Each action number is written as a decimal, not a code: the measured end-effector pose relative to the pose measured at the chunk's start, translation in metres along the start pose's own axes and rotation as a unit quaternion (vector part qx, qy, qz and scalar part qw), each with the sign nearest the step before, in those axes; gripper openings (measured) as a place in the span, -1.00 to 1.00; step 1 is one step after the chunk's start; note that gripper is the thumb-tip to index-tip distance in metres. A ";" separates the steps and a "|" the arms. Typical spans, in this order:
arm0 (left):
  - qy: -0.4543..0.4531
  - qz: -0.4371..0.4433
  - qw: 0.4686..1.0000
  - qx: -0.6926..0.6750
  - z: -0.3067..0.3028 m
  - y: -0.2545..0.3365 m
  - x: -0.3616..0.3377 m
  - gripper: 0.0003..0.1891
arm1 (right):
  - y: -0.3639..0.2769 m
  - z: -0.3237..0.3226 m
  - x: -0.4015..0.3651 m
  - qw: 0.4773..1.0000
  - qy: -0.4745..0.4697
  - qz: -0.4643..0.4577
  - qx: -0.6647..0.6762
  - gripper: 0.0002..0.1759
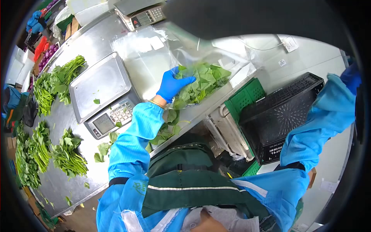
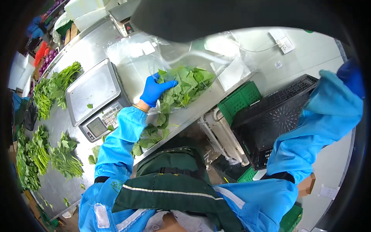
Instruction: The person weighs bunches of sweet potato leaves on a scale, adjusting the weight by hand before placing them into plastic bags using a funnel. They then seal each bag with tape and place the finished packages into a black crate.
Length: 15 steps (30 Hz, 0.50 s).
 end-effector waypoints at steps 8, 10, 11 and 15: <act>-0.011 0.363 0.848 0.385 0.058 -0.006 -0.102 -0.57 | 0.115 0.021 -0.273 0.934 -0.238 0.267 0.003 -0.64; -0.028 0.282 0.807 0.518 0.075 -0.050 -0.135 -0.55 | 0.125 0.012 -0.383 0.874 -0.321 0.345 0.119 -0.58; -0.033 0.239 0.805 0.542 0.079 -0.062 -0.152 -0.56 | 0.126 -0.004 -0.441 0.792 -0.255 0.524 0.183 -0.53; 0.021 0.155 0.873 0.461 0.085 -0.083 -0.208 -0.65 | 0.079 -0.056 -0.552 0.694 -0.445 0.555 0.106 -0.30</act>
Point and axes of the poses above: each hand's wrist, its own x-axis towards the middle knuckle, its own z-axis out of the palm, y = z × x, the point moved 6 cm from there along x, towards the middle knuckle, and after that the axes turned 13 degrees about x, right-handed, at the moved point
